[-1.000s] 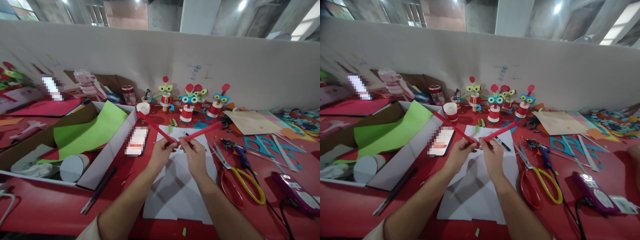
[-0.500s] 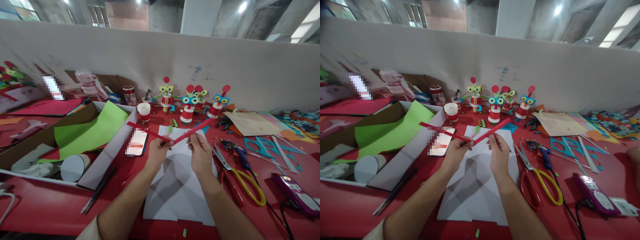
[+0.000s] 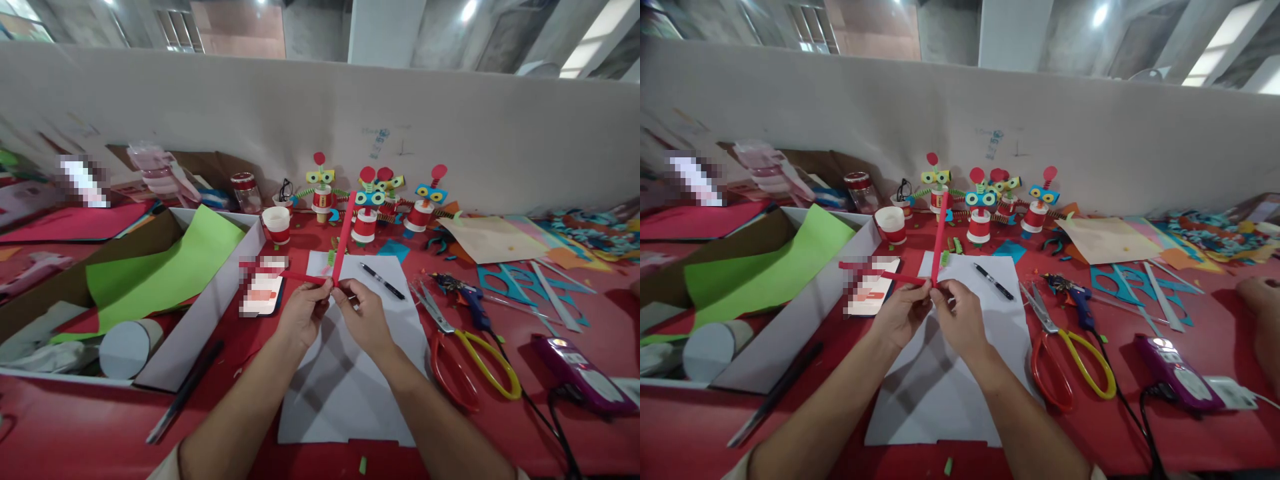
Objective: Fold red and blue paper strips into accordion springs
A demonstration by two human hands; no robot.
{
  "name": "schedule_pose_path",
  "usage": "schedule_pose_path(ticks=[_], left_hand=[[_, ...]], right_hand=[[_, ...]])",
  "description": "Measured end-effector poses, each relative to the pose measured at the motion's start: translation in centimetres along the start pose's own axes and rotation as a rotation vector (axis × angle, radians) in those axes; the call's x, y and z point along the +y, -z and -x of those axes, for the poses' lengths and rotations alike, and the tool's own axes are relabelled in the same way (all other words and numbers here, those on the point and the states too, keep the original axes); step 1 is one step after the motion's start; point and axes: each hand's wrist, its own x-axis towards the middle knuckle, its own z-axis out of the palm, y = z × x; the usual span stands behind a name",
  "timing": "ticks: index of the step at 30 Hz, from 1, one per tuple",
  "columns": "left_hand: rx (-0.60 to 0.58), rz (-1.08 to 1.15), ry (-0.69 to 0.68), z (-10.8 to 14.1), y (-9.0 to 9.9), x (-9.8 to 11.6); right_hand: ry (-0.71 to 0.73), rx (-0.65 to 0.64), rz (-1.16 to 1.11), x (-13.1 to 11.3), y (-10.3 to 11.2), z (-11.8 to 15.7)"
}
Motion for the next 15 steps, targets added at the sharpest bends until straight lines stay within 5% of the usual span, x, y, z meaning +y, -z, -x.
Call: schedule_pose_path(ticks=[5, 15], left_hand=[[-0.083, -0.103, 0.008, 0.22, -0.24, -0.15], [-0.341, -0.659, -0.349, 0.61, 0.18, 0.54]], right_hand=[[0.068, 0.081, 0.122, -0.08, 0.39, 0.15], [-0.047, 0.062, -0.121, -0.10, 0.91, -0.05]])
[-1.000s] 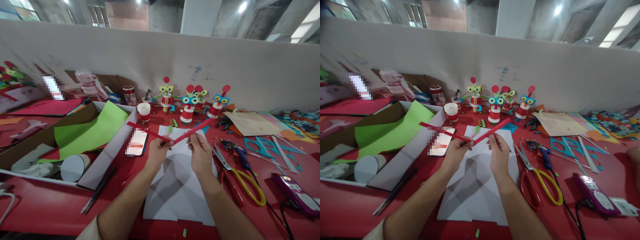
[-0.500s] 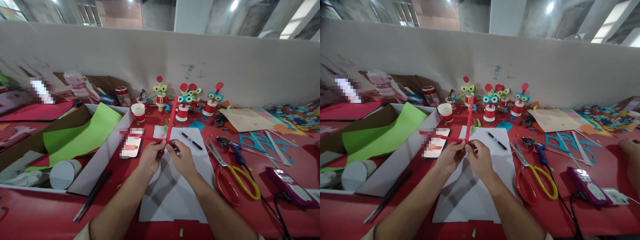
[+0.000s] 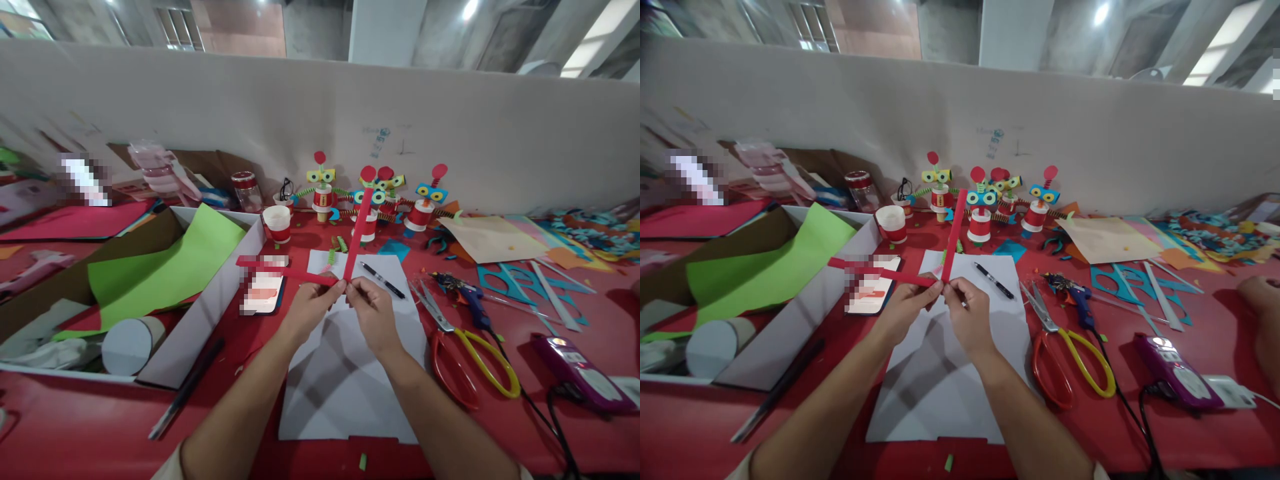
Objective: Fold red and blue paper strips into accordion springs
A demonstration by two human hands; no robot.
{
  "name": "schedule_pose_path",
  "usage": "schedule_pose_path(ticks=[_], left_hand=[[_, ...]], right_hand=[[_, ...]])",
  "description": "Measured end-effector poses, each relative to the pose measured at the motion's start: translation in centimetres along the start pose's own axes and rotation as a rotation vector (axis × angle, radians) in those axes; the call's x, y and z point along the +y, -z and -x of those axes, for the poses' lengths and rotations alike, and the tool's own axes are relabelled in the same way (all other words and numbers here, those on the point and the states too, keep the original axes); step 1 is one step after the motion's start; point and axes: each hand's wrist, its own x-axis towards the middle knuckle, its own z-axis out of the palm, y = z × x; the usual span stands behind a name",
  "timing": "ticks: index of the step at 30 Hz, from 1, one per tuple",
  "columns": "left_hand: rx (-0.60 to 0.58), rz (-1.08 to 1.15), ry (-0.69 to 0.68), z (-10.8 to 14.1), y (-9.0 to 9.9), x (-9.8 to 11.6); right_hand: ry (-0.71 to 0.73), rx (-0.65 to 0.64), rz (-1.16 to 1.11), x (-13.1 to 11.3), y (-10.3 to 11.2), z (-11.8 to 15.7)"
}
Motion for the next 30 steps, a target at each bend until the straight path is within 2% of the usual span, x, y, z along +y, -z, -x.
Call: schedule_pose_path(ticks=[2, 6, 9, 14, 19, 26, 30], left_hand=[[-0.030, 0.018, -0.018, 0.00, 0.10, 0.16], [-0.002, 0.058, -0.022, -0.03, 0.02, 0.33], [-0.008, 0.040, -0.044, -0.12, -0.01, 0.17], [-0.002, 0.049, -0.068, -0.22, -0.03, -0.29], [0.002, 0.065, -0.069, -0.16, -0.47, -0.32], [0.164, 0.164, -0.021, -0.20, -0.42, -0.54], [0.179, 0.171, -0.006, -0.14, -0.27, -0.28]], right_hand=[[-0.034, -0.028, -0.074, 0.29, -0.04, -0.14], [-0.082, -0.111, -0.281, 0.37, -0.27, -0.36], [-0.090, -0.151, -0.349, -0.01, -0.43, -0.32], [-0.095, -0.128, -0.318, -0.26, -0.31, -0.35], [-0.055, -0.018, -0.255, 0.15, -0.08, -0.46], [-0.006, 0.062, -0.113, -0.12, -0.28, 0.02], [-0.044, 0.075, -0.134, -0.02, -0.49, 0.02]])
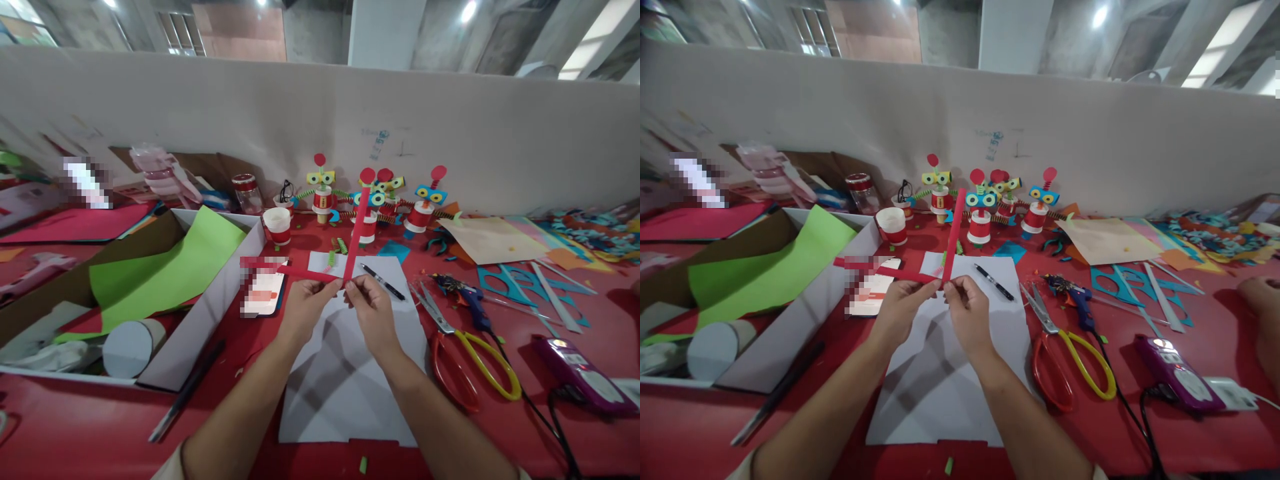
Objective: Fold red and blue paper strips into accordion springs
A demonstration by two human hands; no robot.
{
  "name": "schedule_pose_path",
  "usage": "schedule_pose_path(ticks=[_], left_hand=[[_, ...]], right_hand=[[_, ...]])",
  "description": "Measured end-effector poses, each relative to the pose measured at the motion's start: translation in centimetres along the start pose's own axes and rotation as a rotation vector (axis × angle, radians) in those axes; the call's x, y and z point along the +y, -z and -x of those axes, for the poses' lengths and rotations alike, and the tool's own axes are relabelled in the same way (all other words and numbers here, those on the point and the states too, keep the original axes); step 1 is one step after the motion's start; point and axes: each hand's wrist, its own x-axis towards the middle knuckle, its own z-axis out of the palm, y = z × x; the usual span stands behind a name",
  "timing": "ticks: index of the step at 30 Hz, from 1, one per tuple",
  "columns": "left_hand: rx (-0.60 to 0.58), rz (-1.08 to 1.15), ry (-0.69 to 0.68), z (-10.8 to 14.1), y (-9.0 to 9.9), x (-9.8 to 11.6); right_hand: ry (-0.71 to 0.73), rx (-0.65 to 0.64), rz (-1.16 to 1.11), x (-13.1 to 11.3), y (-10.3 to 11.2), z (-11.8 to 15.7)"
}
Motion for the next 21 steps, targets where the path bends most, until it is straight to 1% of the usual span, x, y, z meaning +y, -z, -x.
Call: schedule_pose_path(ticks=[4, 8, 10, 12, 13, 14, 15, 18, 20, 21], left_hand=[[0.017, 0.015, 0.025, -0.1, 0.2, 0.1], [0.067, 0.026, 0.065, -0.4, 0.4, -0.5], [0.053, 0.038, 0.078, -0.5, 0.4, -0.7], [0.023, -0.007, 0.054, -0.5, 0.3, -0.7], [0.012, -0.072, 0.014, -0.4, 0.3, -0.6], [0.008, -0.165, -0.053, -0.3, 0.2, -0.6], [0.010, -0.278, -0.149, -0.2, 0.2, -0.5], [0.039, -0.617, -0.496, 0.2, 0.2, -0.6], [0.049, -0.754, -0.660, 0.3, 0.2, -0.8], [0.047, -0.798, -0.710, 0.4, 0.3, -0.9]], right_hand=[[-0.038, 0.007, -0.114, -0.1, -0.3, 0.0], [-0.045, 0.005, -0.131, -0.2, -0.3, 0.0], [-0.048, 0.023, -0.141, 0.0, -0.2, -0.1], [-0.047, 0.045, -0.140, 0.2, -0.1, -0.1], [-0.045, 0.055, -0.134, 0.4, 0.0, -0.2], [-0.044, 0.063, -0.132, 0.5, 0.1, -0.3], [-0.045, 0.068, -0.136, 0.6, 0.1, -0.3], [-0.064, 0.064, -0.172, 0.6, 0.2, -0.4], [-0.077, 0.065, -0.165, 0.4, 0.1, -0.4], [-0.078, 0.072, -0.147, 0.2, 0.0, -0.3]])
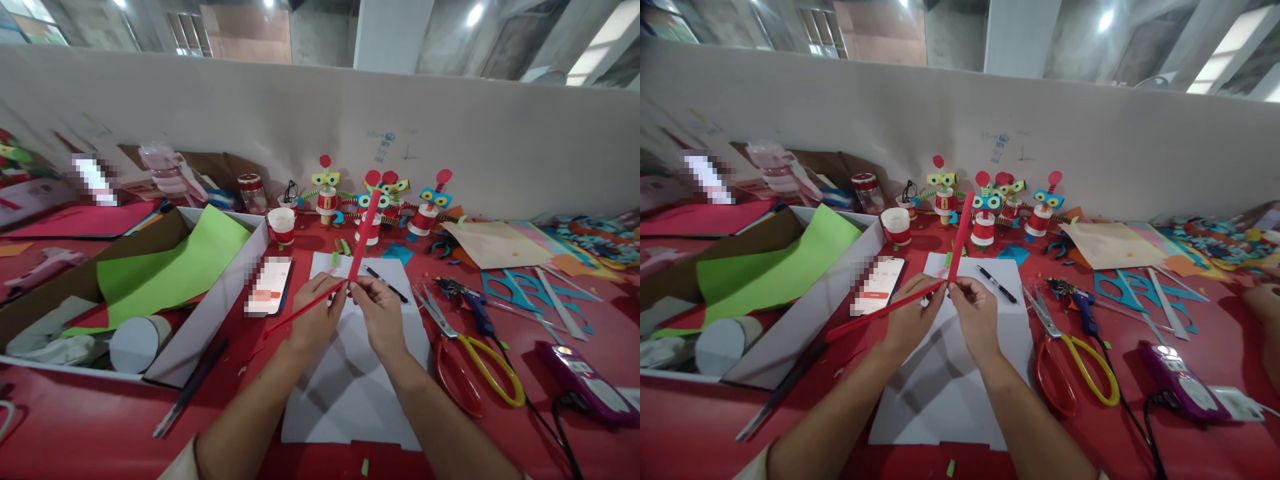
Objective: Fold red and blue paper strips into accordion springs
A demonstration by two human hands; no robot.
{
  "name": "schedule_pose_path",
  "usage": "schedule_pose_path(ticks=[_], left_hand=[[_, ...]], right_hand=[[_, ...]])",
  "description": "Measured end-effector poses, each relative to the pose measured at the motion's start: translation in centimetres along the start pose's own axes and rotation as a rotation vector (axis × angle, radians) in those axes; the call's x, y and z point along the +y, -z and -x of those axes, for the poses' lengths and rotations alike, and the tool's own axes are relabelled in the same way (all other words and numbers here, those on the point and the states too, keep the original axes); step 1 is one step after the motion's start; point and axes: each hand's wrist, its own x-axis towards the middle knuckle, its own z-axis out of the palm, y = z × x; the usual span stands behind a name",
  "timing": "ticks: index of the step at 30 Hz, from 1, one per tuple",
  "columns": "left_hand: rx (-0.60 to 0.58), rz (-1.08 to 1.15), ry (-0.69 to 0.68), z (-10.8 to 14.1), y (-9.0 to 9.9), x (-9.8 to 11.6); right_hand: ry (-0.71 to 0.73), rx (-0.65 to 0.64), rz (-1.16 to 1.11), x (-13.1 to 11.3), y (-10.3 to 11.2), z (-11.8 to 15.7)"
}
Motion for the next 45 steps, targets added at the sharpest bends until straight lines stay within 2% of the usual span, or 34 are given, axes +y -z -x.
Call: schedule_pose_path(ticks=[2, 4, 7, 13, 18, 20, 22, 23, 27, 30, 35, 45], left_hand=[[0.007, -0.049, -0.062, 0.1, 0.0, 0.0], [0.033, -0.044, -0.063, 0.1, 0.0, 0.0], [0.064, 0.023, -0.009, -0.1, 0.0, 0.2], [0.021, 0.098, 0.127, 0.0, -0.3, 0.1], [-0.019, -0.062, -0.039, 0.4, -0.2, 0.2], [-0.041, -0.049, -0.065, 0.5, -0.1, 0.2], [-0.028, 0.053, 0.000, 0.4, -0.1, 0.2], [-0.015, 0.139, 0.075, 0.3, -0.2, 0.2], [-0.002, 0.673, 0.535, -0.4, -0.4, 0.2], [-0.044, 1.003, 0.754, -0.7, -0.3, 0.4], [-0.075, 1.147, 0.844, -0.8, 0.0, 0.3], [-0.090, 1.112, 0.886, -1.2, 0.4, -0.1]], right_hand=[[0.018, 0.020, 0.037, -0.2, -0.1, 0.1], [0.040, 0.021, 0.044, -0.2, -0.3, 0.2], [0.034, -0.008, 0.008, 0.0, -0.3, 0.3], [0.018, 0.005, 0.009, 0.3, -0.3, 0.2], [0.044, 0.033, 0.024, 0.3, -0.3, 0.2], [0.053, 0.047, 0.030, 0.2, -0.3, 0.3], [0.048, 0.051, 0.036, 0.1, -0.3, 0.3], [0.045, 0.048, 0.031, 0.1, -0.2, 0.4], [0.039, 0.033, -0.040, 0.1, -0.2, 0.3], [0.040, 0.018, -0.092, 0.2, -0.2, 0.1], [0.022, -0.007, -0.148, 0.0, -0.3, 0.1], [0.077, -0.015, -0.083, 0.7, -0.1, 0.4]])
